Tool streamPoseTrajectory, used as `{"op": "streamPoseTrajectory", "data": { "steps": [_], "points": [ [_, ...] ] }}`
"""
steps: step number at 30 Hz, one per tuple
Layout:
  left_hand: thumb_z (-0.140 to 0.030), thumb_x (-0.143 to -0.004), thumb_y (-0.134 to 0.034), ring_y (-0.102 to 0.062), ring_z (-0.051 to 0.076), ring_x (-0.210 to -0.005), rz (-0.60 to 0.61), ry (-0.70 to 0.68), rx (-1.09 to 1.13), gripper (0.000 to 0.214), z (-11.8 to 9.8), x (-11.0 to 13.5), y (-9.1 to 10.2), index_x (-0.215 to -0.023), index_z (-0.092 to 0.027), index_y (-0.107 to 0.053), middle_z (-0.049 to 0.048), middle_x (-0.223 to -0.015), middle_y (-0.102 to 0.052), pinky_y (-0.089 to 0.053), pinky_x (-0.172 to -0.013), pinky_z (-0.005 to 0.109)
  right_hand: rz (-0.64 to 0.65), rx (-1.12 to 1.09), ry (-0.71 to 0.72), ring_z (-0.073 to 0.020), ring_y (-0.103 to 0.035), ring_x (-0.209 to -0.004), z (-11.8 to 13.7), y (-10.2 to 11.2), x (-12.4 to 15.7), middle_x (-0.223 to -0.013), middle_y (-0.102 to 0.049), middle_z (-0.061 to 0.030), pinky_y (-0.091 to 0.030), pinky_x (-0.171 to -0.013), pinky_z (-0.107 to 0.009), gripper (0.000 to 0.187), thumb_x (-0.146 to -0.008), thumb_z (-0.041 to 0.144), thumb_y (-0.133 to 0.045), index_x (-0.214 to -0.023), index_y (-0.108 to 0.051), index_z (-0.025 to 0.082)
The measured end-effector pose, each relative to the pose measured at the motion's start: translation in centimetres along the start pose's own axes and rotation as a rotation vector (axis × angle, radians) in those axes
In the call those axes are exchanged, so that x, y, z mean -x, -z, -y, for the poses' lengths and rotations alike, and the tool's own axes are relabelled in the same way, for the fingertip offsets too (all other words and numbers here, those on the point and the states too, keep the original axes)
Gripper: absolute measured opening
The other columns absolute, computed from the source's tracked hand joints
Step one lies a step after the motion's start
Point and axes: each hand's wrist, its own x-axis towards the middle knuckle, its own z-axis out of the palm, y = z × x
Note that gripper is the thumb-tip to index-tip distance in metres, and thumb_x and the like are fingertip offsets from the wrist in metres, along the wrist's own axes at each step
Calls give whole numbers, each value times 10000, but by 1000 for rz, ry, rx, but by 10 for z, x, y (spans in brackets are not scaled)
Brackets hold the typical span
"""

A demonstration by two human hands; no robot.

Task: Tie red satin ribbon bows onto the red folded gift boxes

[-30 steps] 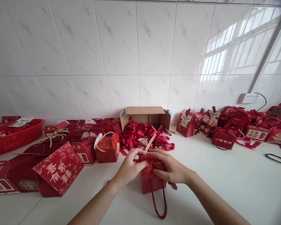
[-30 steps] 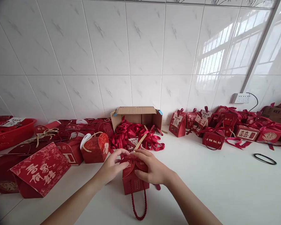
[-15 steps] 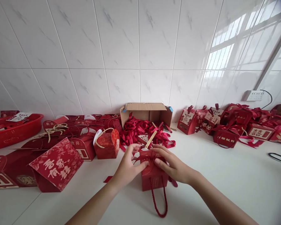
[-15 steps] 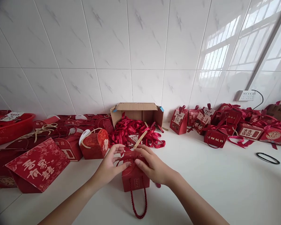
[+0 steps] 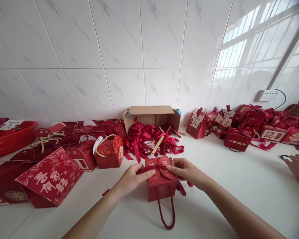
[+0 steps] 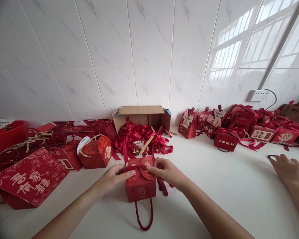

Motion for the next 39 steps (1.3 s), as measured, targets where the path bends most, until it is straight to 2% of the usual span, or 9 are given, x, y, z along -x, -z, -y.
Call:
{"op": "streamPoseTrajectory", "data": {
  "steps": [2,6,10,15,21,26,32,36,39],
  "points": [
    [-479,-759,-641,-630,259,-1037,45,15,56,360,-3,1,-2,-970,-190,-668,53,-1017,-717,-464,-895,349,35,-28,-6,-54,-333,-468,-1,2,0,-552,-418,64,-250,-466,-195,498,-782,627,-573,-636,-422,175],
    [-425,-755,-677,-636,233,-1040,10,-15,131,334,-4,1,-7,-1021,-221,-667,28,-1052,-719,-476,-889,314,21,-68,-3,-76,-367,-479,-5,8,2,-524,-404,49,-260,-506,-220,545,-850,645,-435,-578,-406,174],
    [-374,-758,-689,-652,212,-992,4,-26,210,331,-2,0,-11,-1044,-213,-645,36,-1067,-709,-496,-837,297,81,-72,41,-75,-323,-493,-7,12,4,-528,-401,47,-215,-507,-227,503,-842,576,-529,-566,-447,163],
    [-335,-738,-708,-655,199,-946,-2,-5,279,346,0,-1,-14,-1044,-191,-635,53,-1033,-705,-503,-795,281,108,-182,108,-73,-342,-527,-10,15,1,-565,-420,49,-261,-538,-222,431,-808,504,-627,-601,-464,164],
    [-322,-687,-750,-645,183,-862,-2,-4,262,294,4,-5,-10,-916,-180,-631,23,-902,-698,-498,-768,272,43,-39,111,-56,-324,-478,-15,21,0,-541,-477,36,-213,-474,-217,473,-795,550,-617,-581,-448,164],
    [-346,-625,-792,-579,118,-656,-70,-27,162,310,5,-6,-5,-695,-180,-540,-44,-696,-629,-447,-613,212,5,71,90,-69,-331,-472,-15,33,1,-512,-438,46,-213,-454,-216,485,-740,609,-634,-608,-468,172],
    [-452,-619,-770,-507,110,-593,-141,-27,-32,396,2,-4,-2,-668,-177,-489,-54,-622,-532,-394,-568,219,1,142,76,-64,-298,-465,-14,39,3,-492,-384,65,-220,-464,-219,492,-736,620,-631,-614,-479,168],
    [-456,-682,-719,-517,126,-652,-112,-62,-90,355,7,-4,1,-709,-185,-492,-38,-688,-535,-404,-600,232,98,69,88,-82,-395,-484,-9,41,9,-510,-469,31,-263,-494,-232,480,-804,580,-585,-590,-475,165],
    [-449,-709,-695,-561,174,-832,-118,-97,-114,330,7,-5,7,-830,-202,-514,7,-867,-572,-451,-717,276,213,-153,168,-106,-456,-533,-5,45,14,-537,-487,19,-351,-574,-257,437,-834,511,-590,-580,-497,168]
  ]
}}
